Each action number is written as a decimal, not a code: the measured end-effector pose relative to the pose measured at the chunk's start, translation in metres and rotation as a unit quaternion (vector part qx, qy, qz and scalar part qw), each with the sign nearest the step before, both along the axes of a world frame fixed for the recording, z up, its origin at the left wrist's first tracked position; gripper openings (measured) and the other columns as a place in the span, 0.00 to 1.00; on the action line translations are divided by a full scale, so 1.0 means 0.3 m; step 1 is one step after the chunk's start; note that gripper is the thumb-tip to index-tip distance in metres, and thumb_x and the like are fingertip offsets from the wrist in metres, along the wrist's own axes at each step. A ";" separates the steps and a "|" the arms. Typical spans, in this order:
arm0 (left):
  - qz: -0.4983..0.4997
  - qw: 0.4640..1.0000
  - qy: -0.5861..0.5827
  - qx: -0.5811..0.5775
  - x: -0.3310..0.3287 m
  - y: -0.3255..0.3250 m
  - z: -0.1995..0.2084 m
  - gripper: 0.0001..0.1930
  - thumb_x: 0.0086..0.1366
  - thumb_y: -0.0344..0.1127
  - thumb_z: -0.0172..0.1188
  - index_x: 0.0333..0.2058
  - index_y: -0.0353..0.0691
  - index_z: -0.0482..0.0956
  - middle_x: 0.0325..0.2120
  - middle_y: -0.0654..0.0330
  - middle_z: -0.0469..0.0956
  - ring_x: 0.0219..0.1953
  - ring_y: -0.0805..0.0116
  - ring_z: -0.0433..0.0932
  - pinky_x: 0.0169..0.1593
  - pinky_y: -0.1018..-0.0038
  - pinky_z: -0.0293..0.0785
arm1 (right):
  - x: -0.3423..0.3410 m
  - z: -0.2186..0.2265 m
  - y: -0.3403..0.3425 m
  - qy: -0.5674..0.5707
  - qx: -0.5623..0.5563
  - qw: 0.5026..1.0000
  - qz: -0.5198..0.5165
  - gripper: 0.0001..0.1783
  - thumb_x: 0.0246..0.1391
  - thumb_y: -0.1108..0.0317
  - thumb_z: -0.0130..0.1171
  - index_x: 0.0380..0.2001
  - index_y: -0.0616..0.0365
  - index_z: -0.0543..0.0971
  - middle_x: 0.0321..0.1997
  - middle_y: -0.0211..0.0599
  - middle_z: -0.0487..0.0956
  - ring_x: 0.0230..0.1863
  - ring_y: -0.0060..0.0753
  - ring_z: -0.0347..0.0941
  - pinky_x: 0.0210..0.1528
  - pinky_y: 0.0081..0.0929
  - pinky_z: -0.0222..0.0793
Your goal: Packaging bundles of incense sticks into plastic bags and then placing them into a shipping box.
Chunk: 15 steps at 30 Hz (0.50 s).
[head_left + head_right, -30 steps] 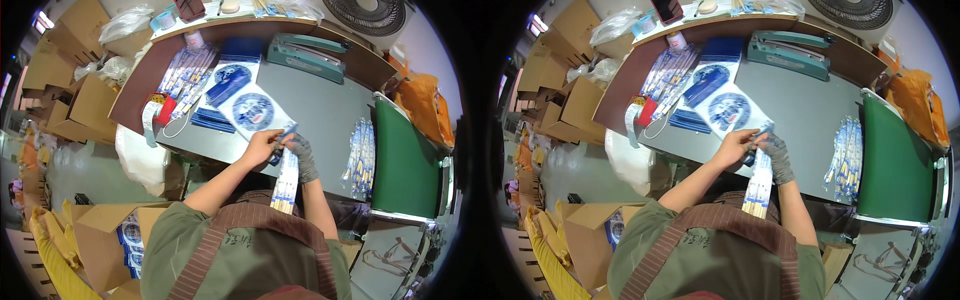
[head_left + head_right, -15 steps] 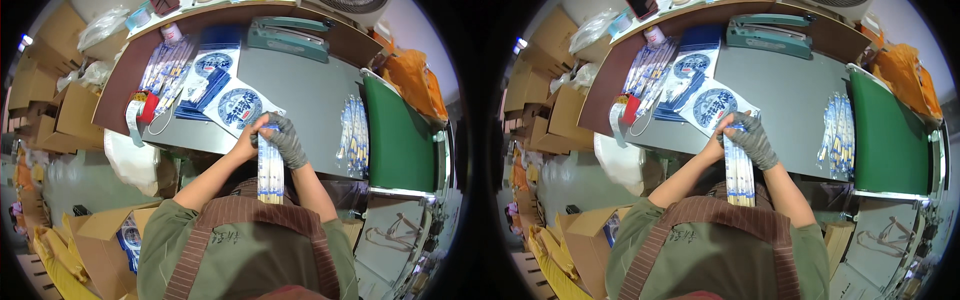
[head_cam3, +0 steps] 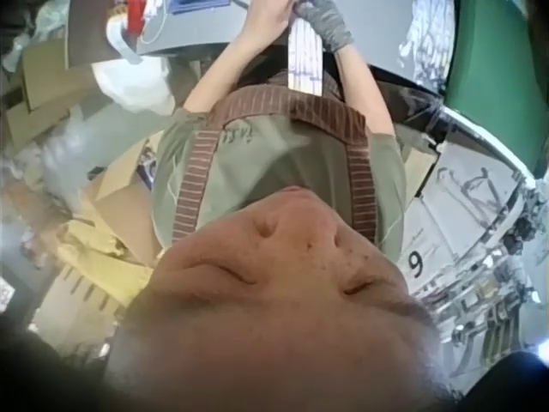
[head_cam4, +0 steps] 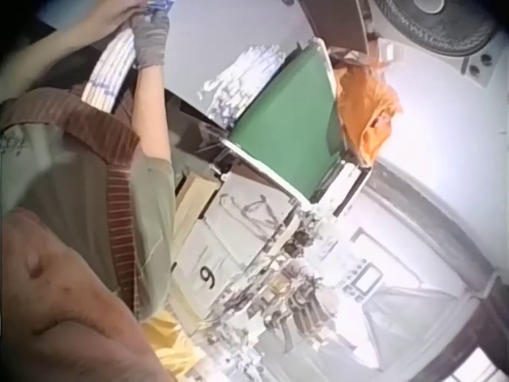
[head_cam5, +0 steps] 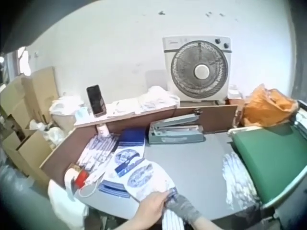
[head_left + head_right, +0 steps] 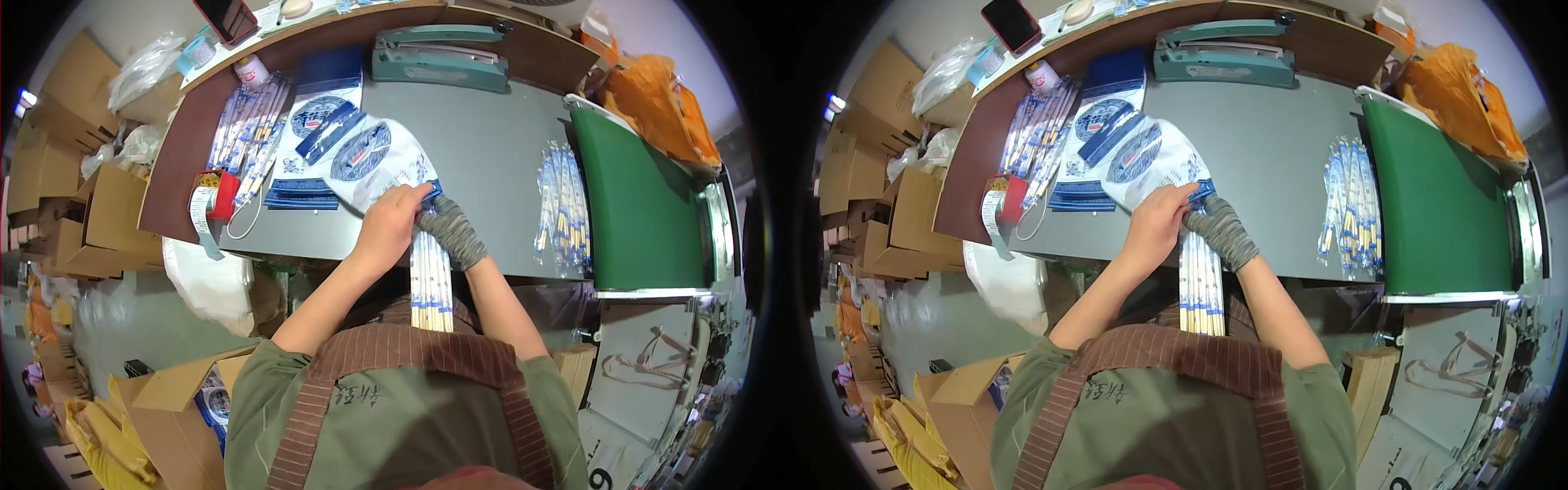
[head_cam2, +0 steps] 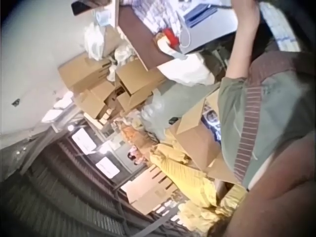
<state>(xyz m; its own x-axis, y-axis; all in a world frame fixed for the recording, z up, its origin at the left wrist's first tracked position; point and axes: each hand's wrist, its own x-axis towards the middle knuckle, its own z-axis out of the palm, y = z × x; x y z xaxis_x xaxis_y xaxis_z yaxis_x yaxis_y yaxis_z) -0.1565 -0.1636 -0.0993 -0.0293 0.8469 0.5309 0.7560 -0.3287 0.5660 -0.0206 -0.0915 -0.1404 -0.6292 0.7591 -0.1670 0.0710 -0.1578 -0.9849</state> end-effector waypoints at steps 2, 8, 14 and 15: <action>-0.009 0.999 0.032 0.014 0.009 -0.015 0.012 0.20 0.54 0.16 0.56 0.46 0.37 0.74 0.27 0.54 0.74 0.30 0.56 0.75 0.34 0.69 0.71 | 0.018 -0.019 -0.014 0.001 -0.045 0.999 0.031 0.17 0.49 0.67 0.61 0.42 0.61 0.76 0.35 0.35 0.78 0.35 0.25 0.74 0.38 0.25 0.71; -0.130 0.989 -0.058 0.049 0.042 -0.066 0.056 0.17 0.54 0.17 0.59 0.44 0.36 0.76 0.29 0.54 0.75 0.31 0.57 0.76 0.34 0.70 0.72 | 0.103 0.016 -0.172 0.302 -0.276 0.912 -0.039 0.24 0.48 0.65 0.66 0.48 0.57 0.72 0.40 0.30 0.76 0.40 0.24 0.74 0.42 0.24 0.72; -0.256 0.955 -0.111 -0.101 0.068 -0.282 -0.024 0.14 0.54 0.22 0.63 0.41 0.35 0.78 0.32 0.53 0.78 0.31 0.57 0.76 0.35 0.68 0.73 | 0.398 -0.094 -0.416 0.041 0.001 0.998 0.040 0.29 0.47 0.58 0.70 0.51 0.58 0.73 0.44 0.34 0.77 0.47 0.23 0.72 0.47 0.28 0.70; -0.250 0.942 -0.175 -0.139 0.061 -0.292 -0.030 0.13 0.55 0.21 0.61 0.41 0.34 0.78 0.31 0.52 0.77 0.32 0.56 0.77 0.36 0.68 0.73 | 0.391 -0.010 -0.382 0.039 0.007 0.998 0.039 0.29 0.47 0.58 0.70 0.51 0.58 0.73 0.44 0.34 0.77 0.47 0.23 0.72 0.47 0.28 0.70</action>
